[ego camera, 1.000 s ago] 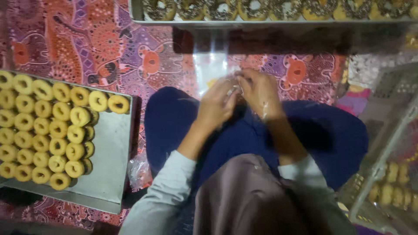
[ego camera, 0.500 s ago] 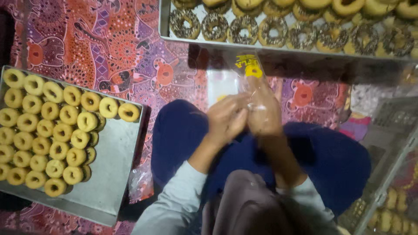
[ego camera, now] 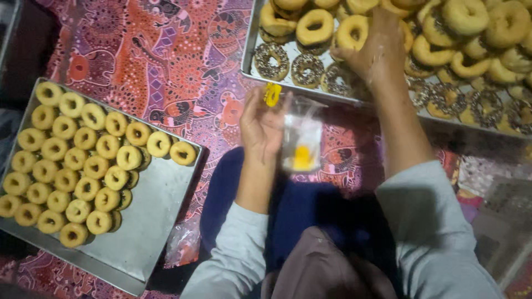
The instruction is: The person sits on a patterned mat and repeatedly picks up donuts from a metal tray, places them into small plastic bags, and sets the filled bags into a nearby crate.
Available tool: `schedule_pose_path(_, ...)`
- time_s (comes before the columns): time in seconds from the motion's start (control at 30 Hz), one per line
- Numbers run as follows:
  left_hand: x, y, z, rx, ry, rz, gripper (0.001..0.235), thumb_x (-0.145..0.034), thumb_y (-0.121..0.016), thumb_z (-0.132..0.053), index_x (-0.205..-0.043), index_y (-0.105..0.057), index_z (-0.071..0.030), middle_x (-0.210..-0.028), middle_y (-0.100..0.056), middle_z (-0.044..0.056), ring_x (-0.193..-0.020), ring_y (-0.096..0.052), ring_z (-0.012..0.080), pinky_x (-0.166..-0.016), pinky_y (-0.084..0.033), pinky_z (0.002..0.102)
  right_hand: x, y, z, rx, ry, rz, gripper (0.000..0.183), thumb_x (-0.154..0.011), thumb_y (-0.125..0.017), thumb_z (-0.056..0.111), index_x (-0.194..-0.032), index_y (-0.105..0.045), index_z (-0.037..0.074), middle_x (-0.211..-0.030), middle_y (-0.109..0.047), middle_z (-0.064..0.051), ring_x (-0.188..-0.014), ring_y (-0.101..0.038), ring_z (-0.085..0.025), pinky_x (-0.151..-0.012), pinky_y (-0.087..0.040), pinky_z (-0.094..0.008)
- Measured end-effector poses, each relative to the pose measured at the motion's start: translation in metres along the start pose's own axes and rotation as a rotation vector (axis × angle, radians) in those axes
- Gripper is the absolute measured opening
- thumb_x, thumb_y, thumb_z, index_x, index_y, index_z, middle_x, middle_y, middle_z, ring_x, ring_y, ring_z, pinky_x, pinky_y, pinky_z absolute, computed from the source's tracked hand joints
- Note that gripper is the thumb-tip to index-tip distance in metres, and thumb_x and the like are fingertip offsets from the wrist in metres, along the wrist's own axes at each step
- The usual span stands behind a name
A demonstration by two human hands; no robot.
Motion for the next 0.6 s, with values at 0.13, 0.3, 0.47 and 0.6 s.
schedule_pose_path(0.13, -0.001, 0.005, 0.003, 0.228, 0.114, -0.127, 0.041, -0.101, -0.058, -0.043, -0.113, -0.058, -0.003, -0.108, -0.062, 0.023, -0.105, -0.061, 0.0386, -0.106, -0.044, 0.064, 0.006, -0.008, -0.015, -0.428, -0.445, 0.158, 0.088, -0.072, -0.091, 0.039, -0.141, -0.046, 0.008, -0.140, -0.058, -0.016, -0.103, -0.066, -0.034, -0.090, -0.055, -0.044)
schedule_pose_path(0.3, -0.009, 0.022, 0.008, 0.395, 0.105, -0.281, 0.053, -0.103, -0.052, -0.048, -0.125, -0.052, 0.001, -0.113, -0.057, 0.026, -0.116, -0.055, 0.0424, -0.112, -0.037, 0.068, 0.109, 0.053, 0.054, -1.502, -1.127, 0.138, 0.097, -0.084, -0.075, 0.008, -0.160, -0.016, 0.015, -0.141, -0.066, -0.029, -0.130, -0.069, -0.035, -0.116, -0.047, -0.033)
schedule_pose_path(0.47, 0.012, 0.002, 0.029, 0.216, 0.017, -0.127, 0.048, -0.105, -0.050, -0.047, -0.125, -0.049, -0.004, -0.123, -0.060, 0.026, -0.114, -0.062, 0.0439, -0.107, -0.046, 0.069, 0.141, 0.076, 0.112, -1.301, -0.673, 0.067, 0.074, -0.081, -0.067, -0.008, -0.151, -0.044, -0.004, -0.147, -0.051, -0.023, -0.141, -0.055, -0.033, -0.119, -0.047, -0.044)
schedule_pose_path(0.6, 0.030, -0.016, 0.032, -0.056, -0.122, 0.058, 0.058, -0.108, -0.048, -0.049, -0.138, -0.048, 0.000, -0.129, -0.061, 0.026, -0.112, -0.064, 0.0416, -0.102, -0.052, 0.064, 0.149, 0.068, 0.129, -0.940, -0.405, 0.188, 0.080, -0.074, -0.079, -0.001, -0.146, -0.045, -0.003, -0.147, -0.047, -0.021, -0.140, -0.047, -0.032, -0.115, -0.043, -0.040)
Point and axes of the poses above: each hand's wrist, its own x-axis away from the middle knuckle, its own y-axis out of the back of the hand, z = x × y, the point moved 7 cm from there along -x, towards the middle knuckle
